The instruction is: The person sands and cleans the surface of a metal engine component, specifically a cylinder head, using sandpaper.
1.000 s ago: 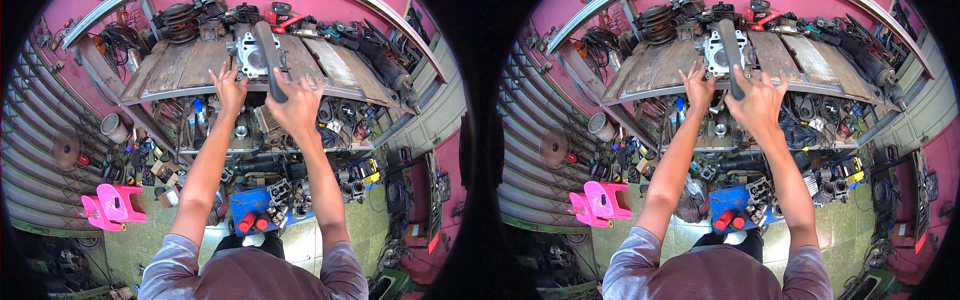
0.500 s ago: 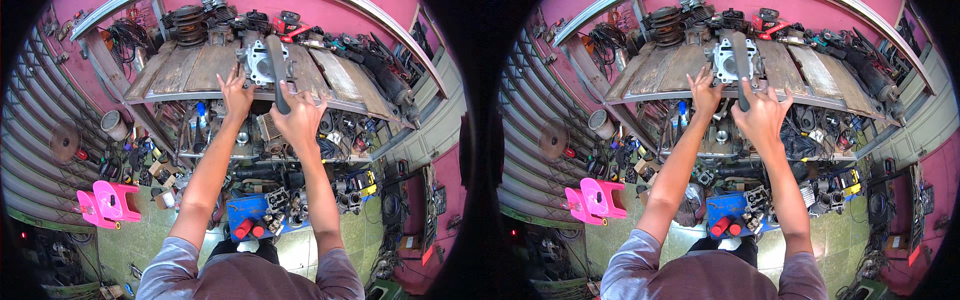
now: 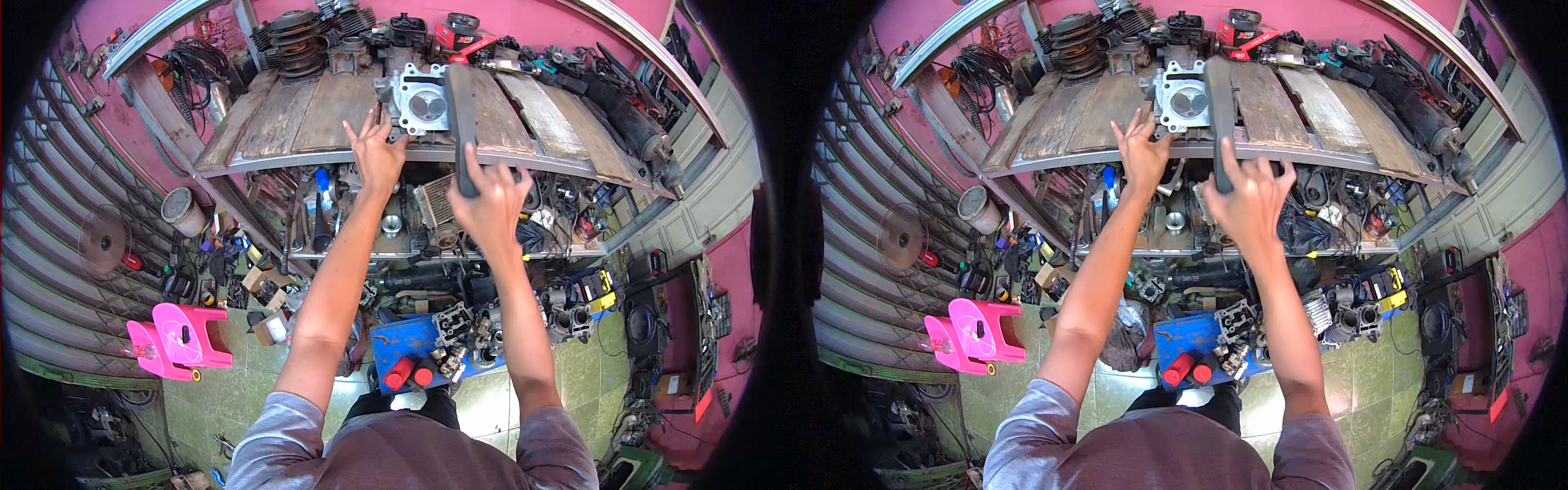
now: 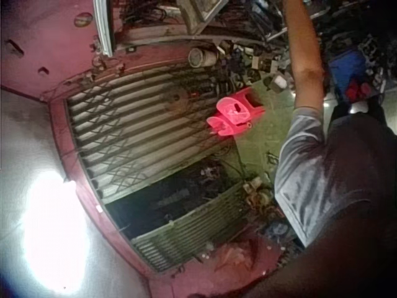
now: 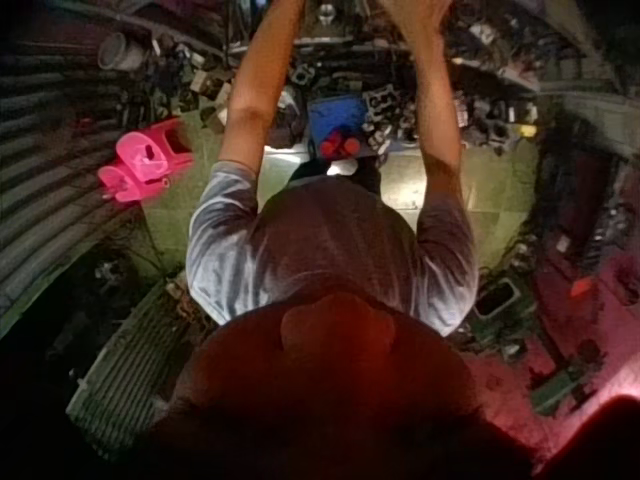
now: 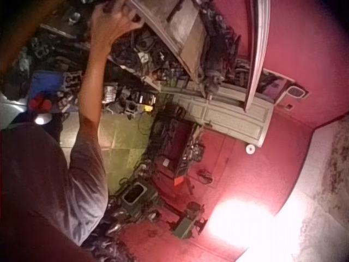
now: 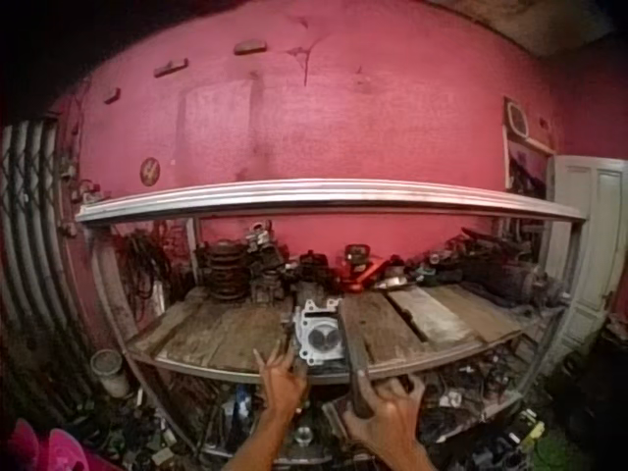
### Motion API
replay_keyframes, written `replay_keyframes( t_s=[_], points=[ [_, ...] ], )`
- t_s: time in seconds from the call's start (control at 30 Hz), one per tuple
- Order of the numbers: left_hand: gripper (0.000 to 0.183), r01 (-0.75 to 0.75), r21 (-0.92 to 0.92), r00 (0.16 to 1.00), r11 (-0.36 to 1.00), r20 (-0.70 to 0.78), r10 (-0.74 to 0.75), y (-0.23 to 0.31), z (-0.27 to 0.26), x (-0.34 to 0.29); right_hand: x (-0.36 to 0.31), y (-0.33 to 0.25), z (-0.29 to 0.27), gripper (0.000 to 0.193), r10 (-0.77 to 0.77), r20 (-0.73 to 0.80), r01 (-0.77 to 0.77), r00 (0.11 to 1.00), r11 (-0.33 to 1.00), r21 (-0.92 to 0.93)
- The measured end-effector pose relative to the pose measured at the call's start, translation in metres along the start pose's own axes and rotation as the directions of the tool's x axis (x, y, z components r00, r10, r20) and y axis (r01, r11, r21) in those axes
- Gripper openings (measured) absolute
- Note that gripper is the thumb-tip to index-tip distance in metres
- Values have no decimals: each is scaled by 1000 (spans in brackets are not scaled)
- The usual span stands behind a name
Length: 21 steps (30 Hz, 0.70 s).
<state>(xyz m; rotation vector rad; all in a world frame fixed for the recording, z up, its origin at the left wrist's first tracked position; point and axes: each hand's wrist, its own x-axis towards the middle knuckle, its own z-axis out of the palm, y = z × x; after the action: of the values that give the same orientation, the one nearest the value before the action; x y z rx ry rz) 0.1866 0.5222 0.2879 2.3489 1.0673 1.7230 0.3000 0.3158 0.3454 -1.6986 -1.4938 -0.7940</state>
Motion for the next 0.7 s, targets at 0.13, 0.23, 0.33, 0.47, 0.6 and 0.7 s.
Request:
replay_keyframes(
  t_s=[0.13,0.23,0.33,0.47,0.6,0.7],
  points=[
    [48,17,12,1000,1000,19,-18,4,-1,-1,-59,-8,-20,60,5,63,-17,998,982,188],
    [53,20,10,999,1000,41,-20,6,-1,2,-25,6,-14,59,46,-51,-37,998,986,165],
    [54,14,29,1000,999,19,-15,7,-2,3,6,20,-2,61,64,-93,-56,994,994,90],
    [51,10,33,1000,999,1,-10,8,-3,5,-44,27,14,62,81,-17,-78,997,988,137],
    [51,-8,30,1000,1000,-3,9,6,-4,4,-57,25,-1,63,110,16,-110,994,968,225],
    [52,0,20,1000,1000,-31,1,11,0,3,-14,31,6,61,113,-70,-96,991,974,205]
  ],
)
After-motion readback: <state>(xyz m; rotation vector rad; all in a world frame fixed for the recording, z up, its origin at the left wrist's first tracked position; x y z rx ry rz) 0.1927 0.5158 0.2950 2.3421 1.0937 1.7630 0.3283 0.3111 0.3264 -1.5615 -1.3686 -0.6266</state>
